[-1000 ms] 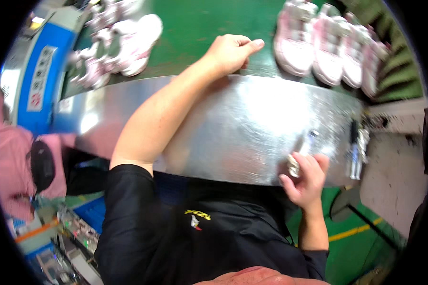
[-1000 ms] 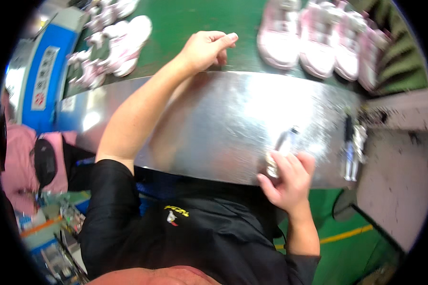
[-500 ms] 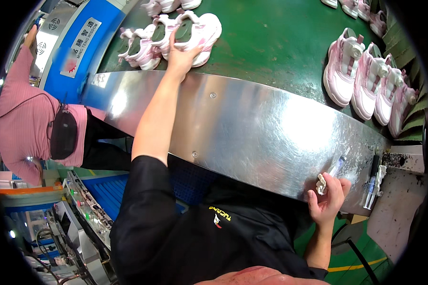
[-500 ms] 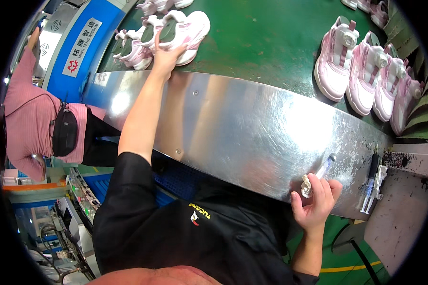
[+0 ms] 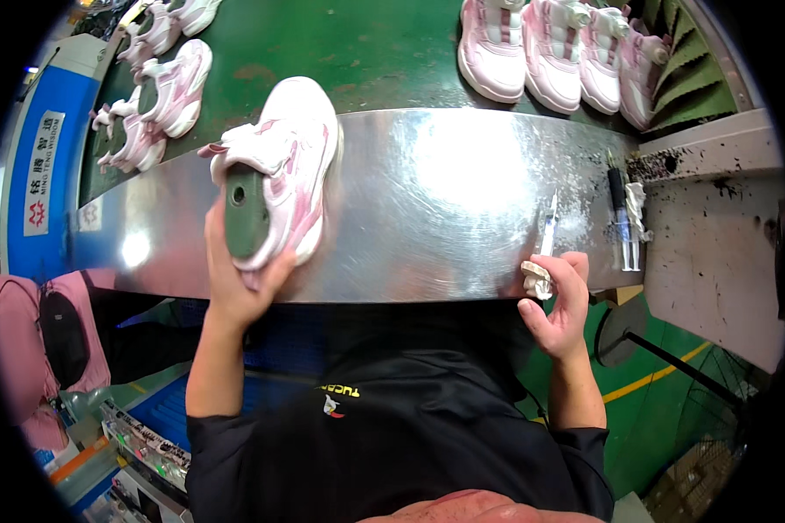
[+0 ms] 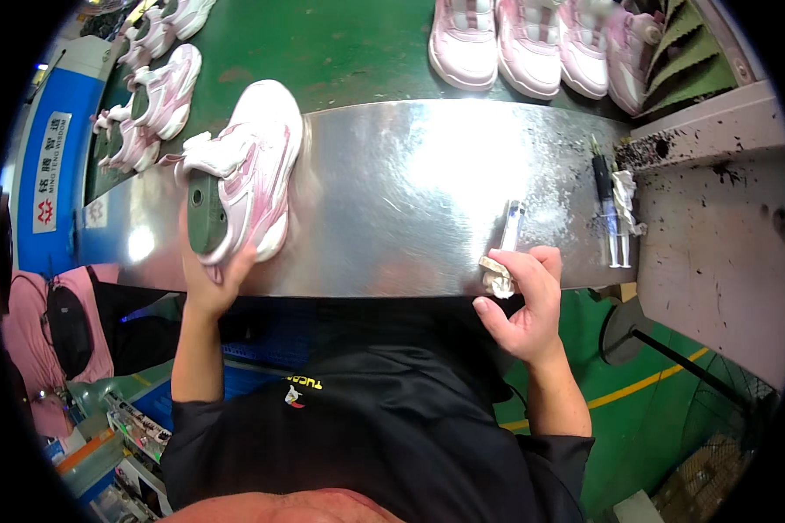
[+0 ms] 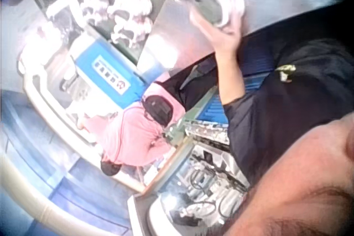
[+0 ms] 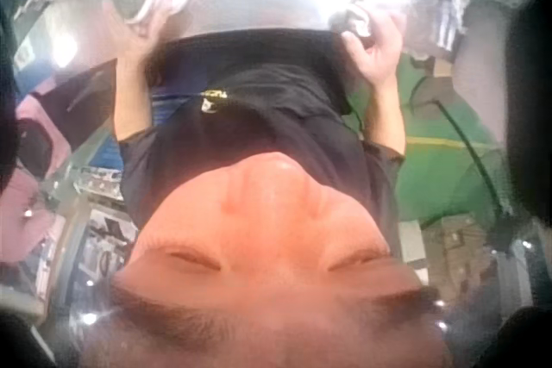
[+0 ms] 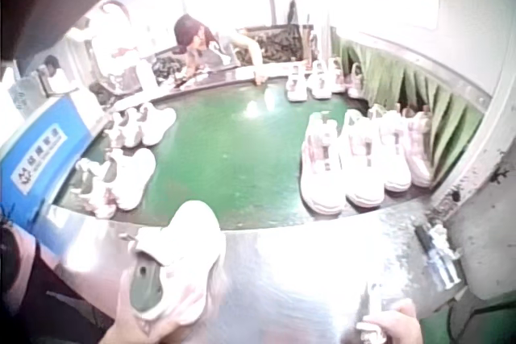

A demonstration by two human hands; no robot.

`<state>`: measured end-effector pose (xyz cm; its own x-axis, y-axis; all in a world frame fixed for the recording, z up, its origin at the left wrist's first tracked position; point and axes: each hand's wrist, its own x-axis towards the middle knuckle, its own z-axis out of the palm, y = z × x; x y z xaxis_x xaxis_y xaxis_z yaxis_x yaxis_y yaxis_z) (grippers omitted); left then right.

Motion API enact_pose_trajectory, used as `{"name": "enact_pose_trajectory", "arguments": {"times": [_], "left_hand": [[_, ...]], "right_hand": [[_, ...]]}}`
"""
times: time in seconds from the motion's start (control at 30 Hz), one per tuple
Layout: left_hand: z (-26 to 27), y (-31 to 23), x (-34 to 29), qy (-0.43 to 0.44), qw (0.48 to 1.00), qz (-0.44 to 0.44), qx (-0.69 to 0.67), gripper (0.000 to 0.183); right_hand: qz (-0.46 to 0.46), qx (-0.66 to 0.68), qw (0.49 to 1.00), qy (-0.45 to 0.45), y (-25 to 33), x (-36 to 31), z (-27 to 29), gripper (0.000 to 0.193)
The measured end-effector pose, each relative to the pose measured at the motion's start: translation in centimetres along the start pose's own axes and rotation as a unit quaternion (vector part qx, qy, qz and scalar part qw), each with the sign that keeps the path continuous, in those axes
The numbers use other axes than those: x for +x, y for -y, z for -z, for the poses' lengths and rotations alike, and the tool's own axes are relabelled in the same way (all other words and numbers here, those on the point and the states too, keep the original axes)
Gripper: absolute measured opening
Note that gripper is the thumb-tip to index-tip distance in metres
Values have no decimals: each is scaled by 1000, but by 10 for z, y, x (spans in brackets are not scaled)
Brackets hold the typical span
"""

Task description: The person repeatedly picks up pink and white sneakers from a metal table, inserts a syringe into the side of each shoe, and injects a clear liquid. After each injection, the shoe is placed back on the table. The process is repeated for multiple shoes in a continuous loop.

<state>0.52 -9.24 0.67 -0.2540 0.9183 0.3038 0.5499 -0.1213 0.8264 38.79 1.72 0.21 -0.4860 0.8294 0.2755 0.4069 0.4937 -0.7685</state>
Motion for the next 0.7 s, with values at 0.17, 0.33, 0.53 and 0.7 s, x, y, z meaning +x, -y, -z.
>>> {"name": "enact_pose_trajectory", "arguments": {"times": [0.17, 0.33, 0.53, 0.7], "left_hand": [[10, -8, 26, -5, 939, 125, -320, 84], [15, 75, 106, 41, 955, 216, -199, 42], [-19, 30, 133, 52, 940, 228, -250, 34], [-33, -24, 116, 70, 854, 115, -502, 49]], "right_hand": [[-90, 143, 985, -25, -2, -33, 15, 49], [-187, 291, 938, -19, 7, -41, 16, 55], [-119, 277, 953, -21, 25, -43, 14, 57], [-45, 361, 931, 2, 45, -5, 12, 63]]}}
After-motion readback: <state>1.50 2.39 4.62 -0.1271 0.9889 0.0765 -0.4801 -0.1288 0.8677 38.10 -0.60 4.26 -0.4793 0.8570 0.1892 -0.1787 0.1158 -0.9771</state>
